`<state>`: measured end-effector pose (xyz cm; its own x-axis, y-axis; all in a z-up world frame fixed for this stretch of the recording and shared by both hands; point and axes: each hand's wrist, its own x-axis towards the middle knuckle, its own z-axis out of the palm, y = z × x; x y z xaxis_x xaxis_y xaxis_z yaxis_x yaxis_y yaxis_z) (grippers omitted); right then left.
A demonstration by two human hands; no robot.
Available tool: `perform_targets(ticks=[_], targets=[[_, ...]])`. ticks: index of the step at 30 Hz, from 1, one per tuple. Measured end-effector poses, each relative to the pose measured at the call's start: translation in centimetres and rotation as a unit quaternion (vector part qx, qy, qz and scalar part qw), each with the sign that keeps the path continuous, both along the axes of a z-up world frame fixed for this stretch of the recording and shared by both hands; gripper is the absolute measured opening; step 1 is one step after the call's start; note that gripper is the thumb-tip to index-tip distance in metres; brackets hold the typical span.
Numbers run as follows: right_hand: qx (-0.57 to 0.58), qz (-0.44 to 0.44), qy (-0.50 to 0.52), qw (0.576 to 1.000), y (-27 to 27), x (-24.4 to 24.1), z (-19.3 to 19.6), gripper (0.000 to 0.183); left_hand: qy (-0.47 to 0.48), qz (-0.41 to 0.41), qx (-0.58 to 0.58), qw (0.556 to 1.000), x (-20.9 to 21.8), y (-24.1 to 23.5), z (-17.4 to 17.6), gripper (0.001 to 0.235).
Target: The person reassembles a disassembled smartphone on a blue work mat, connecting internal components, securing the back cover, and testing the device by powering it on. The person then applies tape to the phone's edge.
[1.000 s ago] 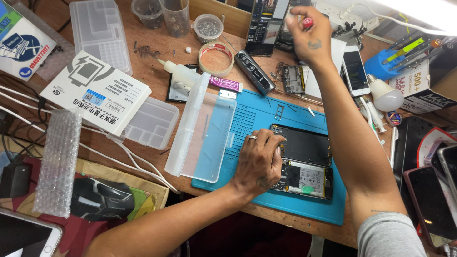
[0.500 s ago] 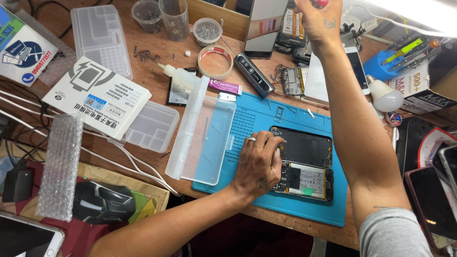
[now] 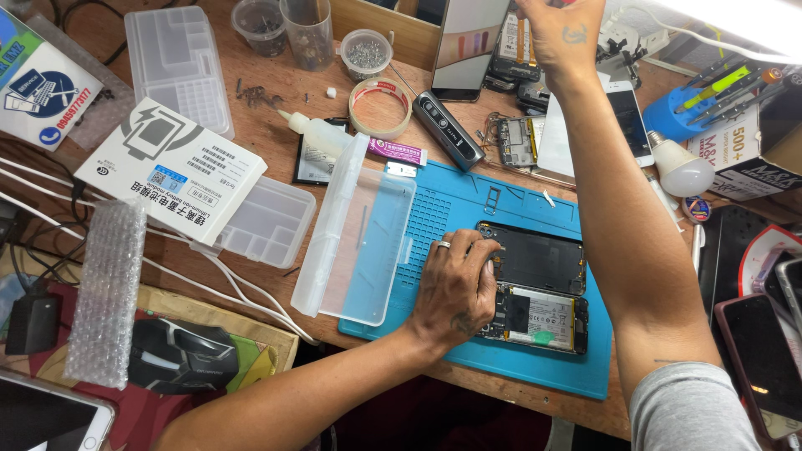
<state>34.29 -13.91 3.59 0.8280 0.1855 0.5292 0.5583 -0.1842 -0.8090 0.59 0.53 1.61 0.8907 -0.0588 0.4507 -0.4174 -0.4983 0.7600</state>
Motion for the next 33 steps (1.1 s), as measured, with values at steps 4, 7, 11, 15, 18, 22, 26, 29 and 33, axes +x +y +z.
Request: perform_targets(ticks=[4,7,11,15,18,22,26,29,33], targets=[[0.018,0.009,-0.014,1.0,0.1,0.0,-0.3,0.018,-0.001,0.0,-0.002,1.0,0.0,0.0,0.1,0.022],[0.019,-0.02,0.0,1.0,-0.4,-0.5,0.1,0.02,0.012,-0.006,-0.006,1.0,0.0,0.0,0.1,0.021],[-0.041,-0.064,0.051,0.996,-2.3,-3.4,1.1,0.022,0.007,-0.003,-0.005,1.0,-0.1,0.2,0.2,0.023],[-0.197,-0.062,0.033,0.978,-5.0,-9.1,2.6,0.014,0.024,-0.007,-0.008,1.0,-0.2,0.1,0.3,0.022],[-0.256,-0.036,0.071,0.963,-6.8,-14.4,3.7,0.014,0.031,-0.005,-0.009,0.999,-0.1,0.1,0.3,0.022],[-0.31,-0.038,0.18,0.933,-8.6,-21.9,5.1,0.018,0.044,0.001,-0.011,0.999,0.1,0.1,0.2,0.023],[-0.217,-0.016,0.288,0.933,-9.3,-27.7,5.7,0.022,0.043,0.008,-0.019,0.999,0.1,0.0,-0.1,0.024],[-0.17,-0.007,0.183,0.968,-9.8,-30.5,6.2,0.031,0.057,-0.001,-0.005,0.998,0.2,0.1,-0.4,0.024],[-0.22,-0.055,0.005,0.974,-9.9,-31.7,6.3,0.035,0.052,-0.01,0.007,0.999,0.1,0.1,-0.4,0.024]])
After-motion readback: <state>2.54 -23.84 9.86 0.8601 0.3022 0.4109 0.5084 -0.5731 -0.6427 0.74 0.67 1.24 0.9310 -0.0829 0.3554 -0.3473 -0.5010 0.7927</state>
